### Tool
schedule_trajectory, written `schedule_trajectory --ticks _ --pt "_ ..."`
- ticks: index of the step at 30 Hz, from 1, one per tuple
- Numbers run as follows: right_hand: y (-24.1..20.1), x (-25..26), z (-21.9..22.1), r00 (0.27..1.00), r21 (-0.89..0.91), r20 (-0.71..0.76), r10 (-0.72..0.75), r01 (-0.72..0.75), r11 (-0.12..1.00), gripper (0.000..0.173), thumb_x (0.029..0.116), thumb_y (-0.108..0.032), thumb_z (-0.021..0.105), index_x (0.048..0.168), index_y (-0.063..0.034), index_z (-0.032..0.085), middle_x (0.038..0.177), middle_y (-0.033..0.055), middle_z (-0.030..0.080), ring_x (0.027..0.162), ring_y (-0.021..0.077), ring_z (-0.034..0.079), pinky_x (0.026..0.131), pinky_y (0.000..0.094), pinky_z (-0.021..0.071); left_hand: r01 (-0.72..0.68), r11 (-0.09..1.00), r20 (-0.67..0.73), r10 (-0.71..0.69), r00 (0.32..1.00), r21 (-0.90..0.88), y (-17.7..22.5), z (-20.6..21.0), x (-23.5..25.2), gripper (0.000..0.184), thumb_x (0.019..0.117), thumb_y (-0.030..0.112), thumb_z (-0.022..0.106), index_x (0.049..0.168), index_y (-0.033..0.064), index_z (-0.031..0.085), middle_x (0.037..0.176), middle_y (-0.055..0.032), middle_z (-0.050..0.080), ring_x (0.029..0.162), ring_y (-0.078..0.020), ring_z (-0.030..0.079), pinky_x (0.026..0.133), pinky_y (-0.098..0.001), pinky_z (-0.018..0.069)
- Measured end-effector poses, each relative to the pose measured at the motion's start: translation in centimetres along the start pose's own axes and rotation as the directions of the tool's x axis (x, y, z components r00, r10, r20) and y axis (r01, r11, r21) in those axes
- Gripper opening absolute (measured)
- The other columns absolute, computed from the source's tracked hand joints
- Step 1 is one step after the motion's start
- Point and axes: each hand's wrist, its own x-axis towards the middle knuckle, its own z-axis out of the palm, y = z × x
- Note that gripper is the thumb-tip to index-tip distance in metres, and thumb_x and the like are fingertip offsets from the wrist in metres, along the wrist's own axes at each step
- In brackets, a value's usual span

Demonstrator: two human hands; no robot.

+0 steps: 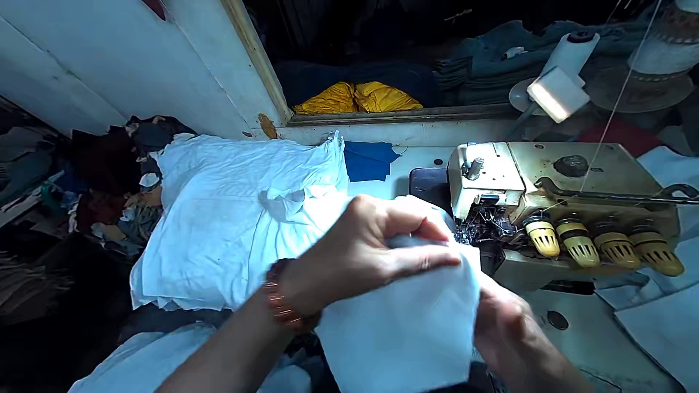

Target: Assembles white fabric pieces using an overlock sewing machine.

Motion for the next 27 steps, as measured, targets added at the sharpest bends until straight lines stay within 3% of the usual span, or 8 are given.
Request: schedule_trajectory --ticks 3,5,8,11,14,17,20,27 --pt "2.8 -1.1 0.6 0.949 0.064 -0.254 0.185 -0.174 0.983 0.041 0.0970 -0.061 0.055 0.112 -0.0263 0.073 0.096 -0.0154 0.072 0.087 -0.0052 0.065 0.076 0.0169 0.0542 0.204 0.971 -0.011 -0.204 0.979 0.127 -5.1 2.5 -0.6 0.006 0.0890 0.011 0.076 0.084 0.0077 0.076 0.077 0.0037 0.069 0.071 -0.0002 0.061 0.062 -0.0171 0.0487" --pt "3.4 -1.7 0.9 0.920 -0.092 -0.345 0.184 -0.228 0.969 0.025 0.1040 -0.037 0.056 0.109 -0.0183 0.071 0.091 -0.0165 0.071 0.080 -0.0076 0.064 0.071 0.0143 0.0533 0.288 0.945 0.017 -0.295 0.956 0.155 -6.7 3.2 -0.9 0.008 0.0921 0.017 0.074 0.088 0.0109 0.078 0.076 0.0044 0.071 0.069 -0.0012 0.063 0.060 -0.0211 0.0506" --pt "4.1 -2.5 1.1 0.910 -0.363 -0.413 0.036 -0.201 0.910 0.015 0.0983 -0.001 0.056 0.094 -0.0003 0.071 0.082 -0.0063 0.071 0.075 -0.0058 0.064 0.070 0.0137 0.0550 0.293 0.944 0.050 -0.304 0.951 0.153 -7.9 4.0 -0.6 0.011 0.0951 0.016 0.070 0.092 0.0112 0.079 0.078 0.0039 0.071 0.069 -0.0029 0.063 0.062 -0.0241 0.0507" --pt "5.6 -3.6 0.9 0.868 -0.623 -0.456 -0.196 -0.155 0.767 0.015 0.0933 -0.010 0.068 0.081 -0.0036 0.070 0.079 -0.0002 0.065 0.079 -0.0007 0.061 0.074 0.0133 0.0507 0.234 0.957 0.090 -0.252 0.964 0.173 -8.3 4.6 0.4 0.013 0.0964 0.012 0.067 0.094 0.0090 0.080 0.078 0.0012 0.071 0.070 -0.0049 0.064 0.065 -0.0254 0.0515" --pt "6.9 -4.4 0.7 0.806 -0.666 -0.513 -0.294 -0.158 0.729 0.012 0.0905 -0.015 0.073 0.081 -0.0090 0.070 0.090 0.0007 0.056 0.091 0.0013 0.053 0.083 0.0118 0.0432 0.251 0.958 0.110 -0.267 0.957 0.140 -10.0 5.9 1.4 0.010 0.0931 0.014 0.072 0.089 0.0092 0.079 0.081 0.0019 0.074 0.075 -0.0033 0.066 0.070 -0.0257 0.0530" --pt "7.2 -4.8 0.7 0.783 -0.568 -0.571 -0.247 -0.159 0.808 0.006 0.0886 -0.007 0.072 0.083 -0.0081 0.072 0.100 -0.0009 0.062 0.100 -0.0018 0.057 0.089 0.0110 0.0489 0.293 0.948 0.108 -0.306 0.946 0.122 -11.6 7.1 1.5 0.008 0.0898 0.016 0.076 0.085 0.0097 0.077 0.080 0.0014 0.072 0.077 -0.0057 0.066 0.071 -0.0287 0.0522" --pt "7.1 -5.2 0.7 0.809 -0.496 -0.561 -0.175 -0.160 0.853 0.008 0.0893 -0.001 0.069 0.083 -0.0048 0.071 0.091 -0.0024 0.071 0.090 -0.0020 0.065 0.082 0.0144 0.0555 0.309 0.938 0.115 -0.328 0.938 0.159 -11.5 7.3 1.5 0.009 0.0904 0.017 0.074 0.085 0.0098 0.076 0.081 0.0009 0.071 0.078 -0.0075 0.066 0.072 -0.0310 0.0518" --pt "6.8 -6.1 1.1 0.859 -0.376 -0.511 -0.016 -0.207 0.903 0.015 0.0891 0.001 0.066 0.074 -0.0017 0.067 0.078 -0.0025 0.069 0.080 -0.0044 0.065 0.073 0.0132 0.0541 0.238 0.915 0.192 -0.310 0.931 0.325 -10.5 7.5 0.9 0.015 0.0926 0.021 0.069 0.080 0.0162 0.075 0.073 0.0067 0.067 0.067 -0.0042 0.062 0.060 -0.0269 0.0500"
